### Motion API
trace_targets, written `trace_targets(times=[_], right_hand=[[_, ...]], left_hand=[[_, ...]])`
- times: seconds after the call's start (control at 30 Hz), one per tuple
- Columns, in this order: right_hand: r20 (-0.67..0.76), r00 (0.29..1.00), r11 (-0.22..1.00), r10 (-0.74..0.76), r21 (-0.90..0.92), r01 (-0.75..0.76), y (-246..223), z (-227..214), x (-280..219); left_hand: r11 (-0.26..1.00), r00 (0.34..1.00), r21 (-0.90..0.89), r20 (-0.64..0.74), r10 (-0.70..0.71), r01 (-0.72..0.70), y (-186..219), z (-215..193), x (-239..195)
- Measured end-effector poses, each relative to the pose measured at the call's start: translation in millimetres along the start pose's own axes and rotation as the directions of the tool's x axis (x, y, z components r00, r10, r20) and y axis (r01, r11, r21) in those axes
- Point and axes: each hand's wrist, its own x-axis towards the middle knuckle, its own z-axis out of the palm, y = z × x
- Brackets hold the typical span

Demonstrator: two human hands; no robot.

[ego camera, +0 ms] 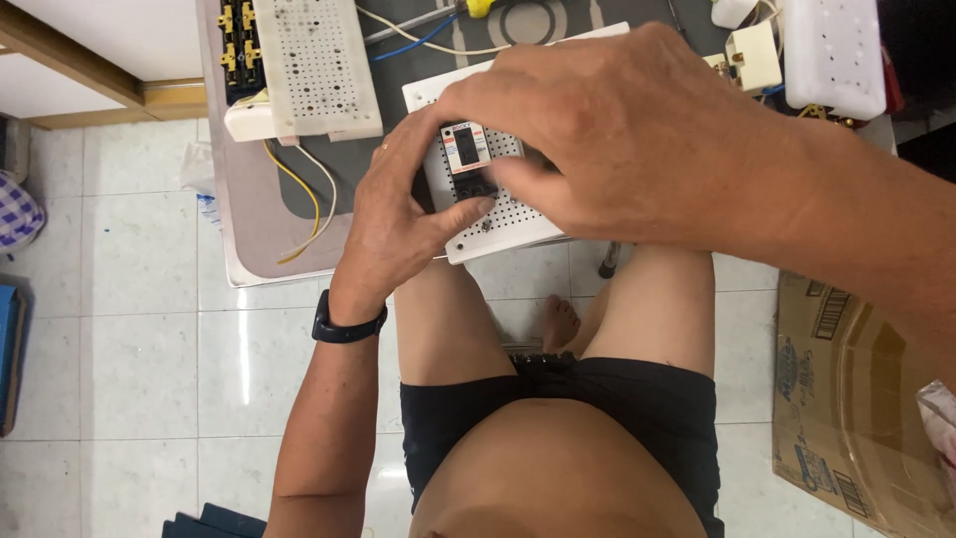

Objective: The person uses a screwdriver to manipulate and adjust three black electrical components mounted on a white perforated board. The person holds the board steady with one hand while using the tool to tighten or loosen screws on the components.

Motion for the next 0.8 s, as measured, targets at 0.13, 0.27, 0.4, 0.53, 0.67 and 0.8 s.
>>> trace_targets(times=[0.13,0.27,0.4,0.53,0.67,0.8], right_hand=[[-0.082,0.995,0.975,-0.058,-0.218,0.038,15.3,16.5,-6.1],[0.158,0.986,0.992,0.053,0.104,-0.07,-1.5,-6.4,3.3],[-0.025,0.999,1.0,0.023,-0.007,-0.023,10.3,8.7,-4.3],[0.089,0.996,0.982,0.012,0.187,-0.029,2.9,-5.7,0.8],[0.051,0.998,0.993,0.037,0.114,-0.043,4.3,-0.7,-1.5],[0.007,0.999,0.994,-0.043,0.098,0.042,7.1,-3.7,-0.9]], left_hand=[[0.998,0.999,-0.025,-0.013,-0.053,0.052,-15.7,3.9,-6.7],[0.997,0.998,-0.036,-0.017,-0.066,0.065,-13.8,3.1,-7.1],[0.999,0.999,-0.022,-0.004,-0.033,0.033,-14.7,3.4,-6.6],[0.999,0.999,-0.019,0.002,-0.036,0.036,-17.4,4.3,-6.7],[0.999,1.0,-0.031,-0.006,-0.006,0.005,-12.5,2.8,-6.0],[1.0,1.0,-0.026,-0.001,-0.016,0.016,-7.6,1.7,-3.3]])
